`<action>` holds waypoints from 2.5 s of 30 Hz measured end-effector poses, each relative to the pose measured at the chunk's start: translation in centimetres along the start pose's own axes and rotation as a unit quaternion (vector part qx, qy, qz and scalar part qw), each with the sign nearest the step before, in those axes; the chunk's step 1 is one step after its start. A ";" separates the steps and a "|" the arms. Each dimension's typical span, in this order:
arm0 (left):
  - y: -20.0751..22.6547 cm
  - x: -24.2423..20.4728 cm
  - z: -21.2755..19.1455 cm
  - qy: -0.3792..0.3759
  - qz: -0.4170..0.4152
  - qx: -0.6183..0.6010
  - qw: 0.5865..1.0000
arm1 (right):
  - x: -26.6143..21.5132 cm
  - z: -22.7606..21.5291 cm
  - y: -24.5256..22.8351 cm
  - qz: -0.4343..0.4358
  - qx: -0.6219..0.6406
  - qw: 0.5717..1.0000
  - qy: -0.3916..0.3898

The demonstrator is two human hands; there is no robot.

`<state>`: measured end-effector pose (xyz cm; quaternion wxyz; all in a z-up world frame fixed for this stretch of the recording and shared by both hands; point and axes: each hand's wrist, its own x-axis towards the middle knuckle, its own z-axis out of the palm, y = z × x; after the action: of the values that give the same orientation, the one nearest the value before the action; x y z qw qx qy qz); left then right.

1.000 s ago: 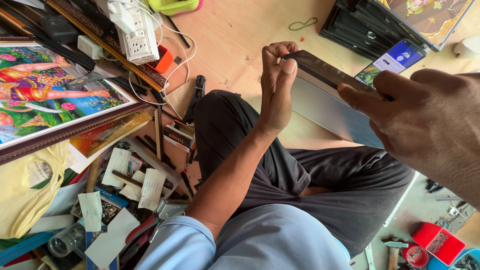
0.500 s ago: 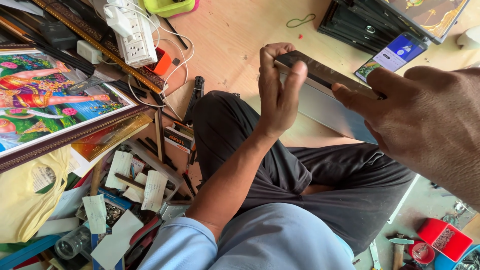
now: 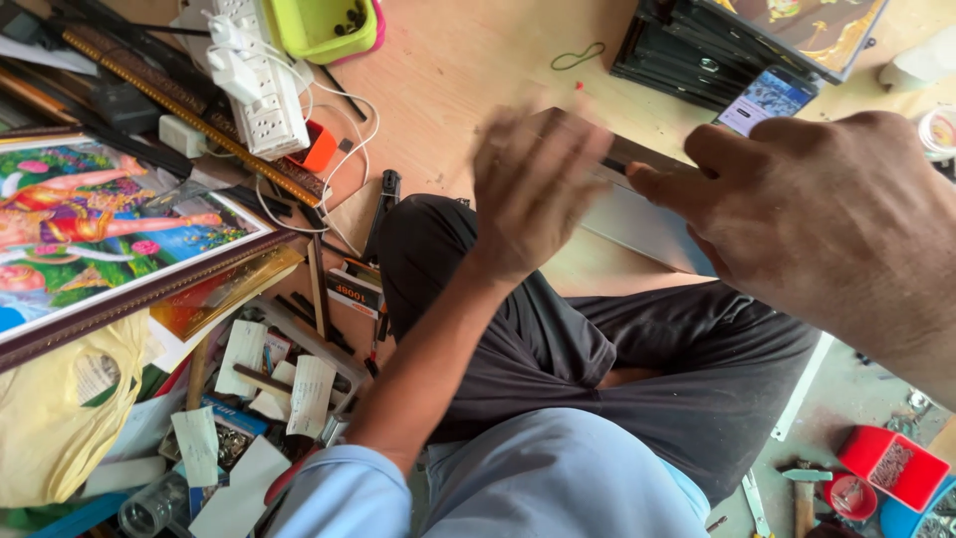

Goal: Applying black tape to the edges of a glass or plastic panel and cleaning it with a cloth in a workshop setting.

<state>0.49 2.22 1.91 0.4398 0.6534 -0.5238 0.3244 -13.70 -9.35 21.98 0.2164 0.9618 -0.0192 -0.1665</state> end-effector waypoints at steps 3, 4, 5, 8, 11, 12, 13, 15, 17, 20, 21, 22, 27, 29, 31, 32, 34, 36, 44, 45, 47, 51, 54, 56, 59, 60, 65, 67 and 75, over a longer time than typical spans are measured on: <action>0.2 0.1 -0.9 -0.140 0.068 -0.015 0.988 | -0.3 0.0 0.1 -0.005 -0.026 0.999 0.038; 0.0 0.0 -1.0 -0.139 0.071 -0.016 0.988 | -0.4 -0.3 0.4 -0.002 -0.027 0.999 0.038; -0.1 0.0 -0.9 -0.131 0.074 -0.008 0.989 | -0.7 -0.6 0.8 0.002 -0.027 0.999 0.031; -0.5 -0.2 0.0 -0.109 0.066 -0.029 0.991 | -2.7 1.0 3.9 -0.026 0.102 0.982 0.159; -0.3 0.3 -0.4 -0.108 0.042 -0.063 0.991 | -5.9 2.8 6.2 -0.041 0.244 0.922 0.297; -0.3 0.6 -0.7 -0.113 0.036 -0.061 0.991 | -7.0 3.3 6.7 -0.028 0.259 0.915 0.308; -0.3 0.6 -0.5 -0.114 0.040 -0.073 0.990 | -8.2 4.4 6.6 -0.016 0.258 0.917 0.303; -0.6 0.7 -0.5 -0.102 0.060 -0.009 0.993 | -10.5 6.5 6.5 0.048 0.286 0.905 0.312; -0.1 1.1 -1.0 -0.108 0.058 -0.009 0.992 | -12.7 9.0 5.5 0.116 0.326 0.893 0.288; 0.6 1.8 -2.0 -0.118 0.059 0.004 0.991 | -14.5 11.5 4.2 0.166 0.384 0.865 0.277; 0.7 2.1 -2.4 -0.121 0.063 0.013 0.991 | -14.8 12.1 3.8 0.152 0.404 0.853 0.292; 0.8 2.1 -2.6 -0.124 0.064 0.013 0.990 | -14.5 11.9 3.4 0.154 0.407 0.851 0.292; 0.9 2.1 -3.2 -0.123 0.079 0.030 0.989 | -14.1 11.6 2.1 0.166 0.389 0.847 0.322; 0.8 1.8 -3.1 -0.126 0.080 0.034 0.988 | -14.0 12.0 2.0 0.169 0.385 0.849 0.320; 0.8 1.6 -3.1 -0.126 0.081 0.037 0.988 | -14.0 12.1 1.9 0.174 0.379 0.852 0.318; 0.8 1.5 -3.0 -0.125 0.078 0.034 0.989 | -14.1 12.1 1.8 0.177 0.376 0.854 0.313; 0.8 1.3 -3.1 -0.126 0.074 0.033 0.989 | -14.1 12.3 1.7 0.178 0.376 0.856 0.308; 0.8 1.2 -3.0 -0.131 0.069 0.036 0.988 | -14.1 12.9 1.8 0.168 0.387 0.849 0.319; 0.6 1.1 -3.0 -0.137 0.075 0.040 0.987 | -14.3 13.1 1.5 0.164 0.375 0.858 0.311; 0.6 1.1 -3.0 -0.138 0.074 0.040 0.987 | -14.3 13.1 1.5 0.165 0.374 0.859 0.308; 0.6 1.1 -3.0 -0.140 0.071 0.037 0.987 | -14.3 13.2 1.4 0.171 0.379 0.854 0.313; 1.3 1.4 -3.1 -0.171 0.058 0.040 0.983 | -14.0 12.7 1.0 0.197 0.400 0.829 0.338; 1.3 1.1 -1.4 -0.168 0.104 0.065 0.978 | -14.0 13.9 0.6 0.209 0.459 0.786 0.357; 2.9 1.3 -0.7 -0.179 0.112 0.056 0.976 | -13.7 14.3 0.5 0.210 0.443 0.789 0.370; 5.7 1.0 0.7 -0.201 0.125 0.032 0.971 | -13.6 15.0 0.4 0.212 0.427 0.789 0.387; 6.7 0.9 1.3 -0.213 0.129 0.016 0.968 | -13.6 15.2 0.3 0.215 0.426 0.787 0.391; 12.1 0.3 3.2 -0.243 0.135 -0.015 0.960 | -13.7 16.0 0.3 0.219 0.397 0.796 0.401; 13.9 0.5 3.5 -0.249 0.138 -0.013 0.958 | -13.7 16.0 0.4 0.216 0.403 0.791 0.407; 16.3 1.6 2.6 -0.273 0.128 0.002 0.953 | -13.8 16.0 0.4 0.205 0.374 0.808 0.407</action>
<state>-14.99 -1.87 6.14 0.2334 0.6452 -0.7026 0.1886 -31.99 -14.81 12.82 -0.1429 0.9216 -0.1872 0.3084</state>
